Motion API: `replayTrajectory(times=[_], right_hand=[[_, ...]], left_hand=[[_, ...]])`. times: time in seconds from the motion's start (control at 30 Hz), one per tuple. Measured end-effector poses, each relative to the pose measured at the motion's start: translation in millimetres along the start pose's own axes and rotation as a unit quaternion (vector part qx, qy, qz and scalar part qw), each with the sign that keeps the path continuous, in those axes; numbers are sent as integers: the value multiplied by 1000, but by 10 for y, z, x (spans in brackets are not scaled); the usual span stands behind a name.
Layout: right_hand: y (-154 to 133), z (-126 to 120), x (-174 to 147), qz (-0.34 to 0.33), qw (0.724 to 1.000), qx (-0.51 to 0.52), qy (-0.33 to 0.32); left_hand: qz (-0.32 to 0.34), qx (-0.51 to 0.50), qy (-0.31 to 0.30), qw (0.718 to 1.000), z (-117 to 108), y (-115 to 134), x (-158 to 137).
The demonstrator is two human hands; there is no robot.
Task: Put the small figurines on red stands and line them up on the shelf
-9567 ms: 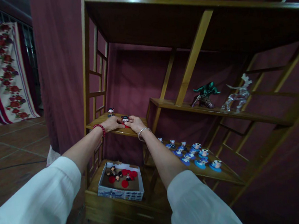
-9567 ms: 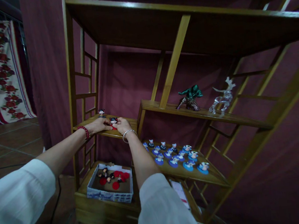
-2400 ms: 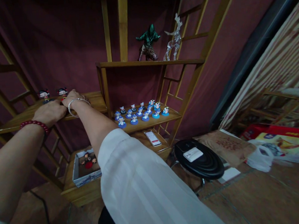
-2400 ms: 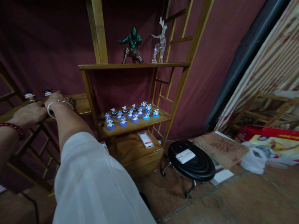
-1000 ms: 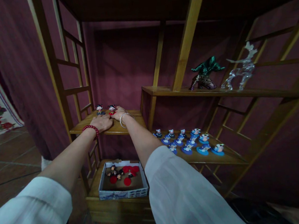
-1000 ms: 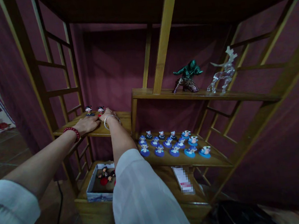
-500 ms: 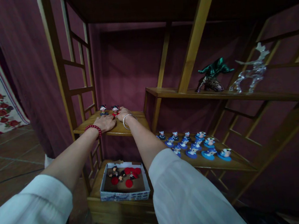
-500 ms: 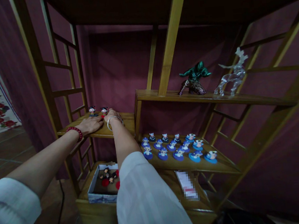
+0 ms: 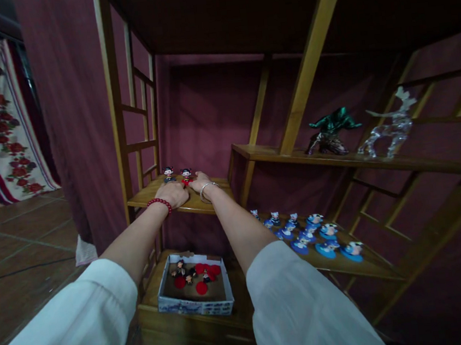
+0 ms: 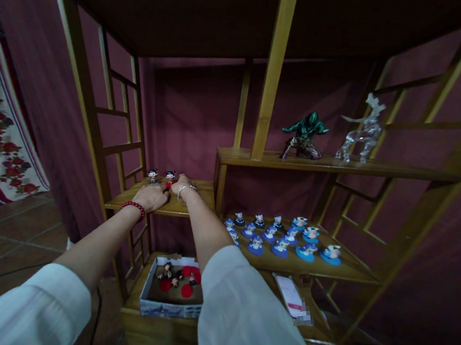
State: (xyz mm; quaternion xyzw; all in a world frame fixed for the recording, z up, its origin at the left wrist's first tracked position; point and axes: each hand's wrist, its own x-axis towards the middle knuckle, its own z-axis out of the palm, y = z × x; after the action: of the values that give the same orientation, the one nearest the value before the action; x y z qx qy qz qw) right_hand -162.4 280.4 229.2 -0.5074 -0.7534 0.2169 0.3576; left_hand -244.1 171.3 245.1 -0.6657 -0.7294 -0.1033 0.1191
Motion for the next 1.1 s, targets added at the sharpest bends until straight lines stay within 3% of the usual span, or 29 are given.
replayTrajectory(times=[0.23, 0.47, 0.57, 0.7, 0.93, 1.1], right_hand=[[-9, -256, -327, -29, 997, -74, 20], [-33, -519, -732, -50, 995, -87, 18], [-16, -556, -821, -54, 995, -87, 20], [17, -553, -837, -38, 998, -44, 22], [101, -521, -788, -34, 999, 21, 33], [117, -540, -793, -39, 997, 51, 33]], left_hand=[[14, -10, 93, 996, 115, -11, 1], [55, -48, 53, 996, 41, 4, -79], [42, -59, 30, 997, -16, 26, -184], [31, -37, 12, 999, -28, 58, -324], [78, -10, 10, 997, 27, 73, -435], [47, -19, 20, 999, 11, 104, -459]])
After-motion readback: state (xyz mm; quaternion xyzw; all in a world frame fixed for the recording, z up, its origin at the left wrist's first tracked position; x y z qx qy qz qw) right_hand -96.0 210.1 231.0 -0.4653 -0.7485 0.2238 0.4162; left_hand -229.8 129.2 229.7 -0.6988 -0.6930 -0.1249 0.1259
